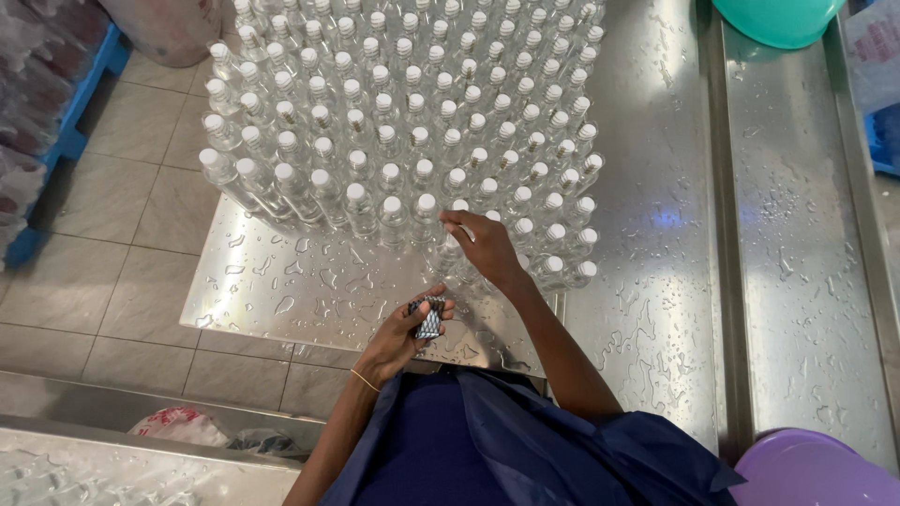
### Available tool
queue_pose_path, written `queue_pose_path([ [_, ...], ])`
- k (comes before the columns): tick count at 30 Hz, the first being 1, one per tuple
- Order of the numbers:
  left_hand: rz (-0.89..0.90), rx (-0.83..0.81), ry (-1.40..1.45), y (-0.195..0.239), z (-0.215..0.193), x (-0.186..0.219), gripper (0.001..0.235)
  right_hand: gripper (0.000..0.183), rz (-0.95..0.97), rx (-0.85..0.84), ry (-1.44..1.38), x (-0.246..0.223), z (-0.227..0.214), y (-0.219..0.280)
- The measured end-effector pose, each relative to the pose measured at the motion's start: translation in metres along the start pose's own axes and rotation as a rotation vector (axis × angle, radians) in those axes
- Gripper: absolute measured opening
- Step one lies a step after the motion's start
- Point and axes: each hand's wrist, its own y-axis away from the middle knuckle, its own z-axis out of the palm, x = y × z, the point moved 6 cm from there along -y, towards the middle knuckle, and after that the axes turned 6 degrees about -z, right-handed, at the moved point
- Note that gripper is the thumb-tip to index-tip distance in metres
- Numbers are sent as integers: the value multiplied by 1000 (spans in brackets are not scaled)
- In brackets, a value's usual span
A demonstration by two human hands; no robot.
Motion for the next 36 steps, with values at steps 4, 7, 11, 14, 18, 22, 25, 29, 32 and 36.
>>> queue_pose_path([
  [4, 13, 5, -1, 6, -2, 4, 64, 23, -6, -47, 51, 3, 3, 0],
  [7, 21, 13, 3, 9, -2, 7, 64, 24, 38, -94, 54, -2, -5, 4],
  [11, 4, 16, 6, 10, -2, 7, 65, 26, 34, -177, -45, -13, -15, 9],
  [14, -5, 13, -14, 9, -3, 8, 66, 21, -33, -193, -106, -17, -21, 11],
  [18, -20, 15, -30, 9, -1, 9, 66, 26, -88, -180, -101, -3, -19, 10],
  [22, -13, 13, -29, 9, -3, 5, 67, 16, -118, -206, 9, -3, -17, 7],
  [25, -5, 9, -11, 11, -5, 6, 66, 28, -40, -272, 100, -5, -15, 9],
  [29, 7, 25, -1, 13, -7, 5, 66, 43, -53, -342, 246, -18, -8, 9],
  [32, 7, 34, 8, 13, -6, 7, 66, 43, -129, -359, 319, -13, -3, 10],
  [36, 18, 44, -5, 18, 3, 13, 65, 45, -282, -201, 437, -12, -1, 20],
])
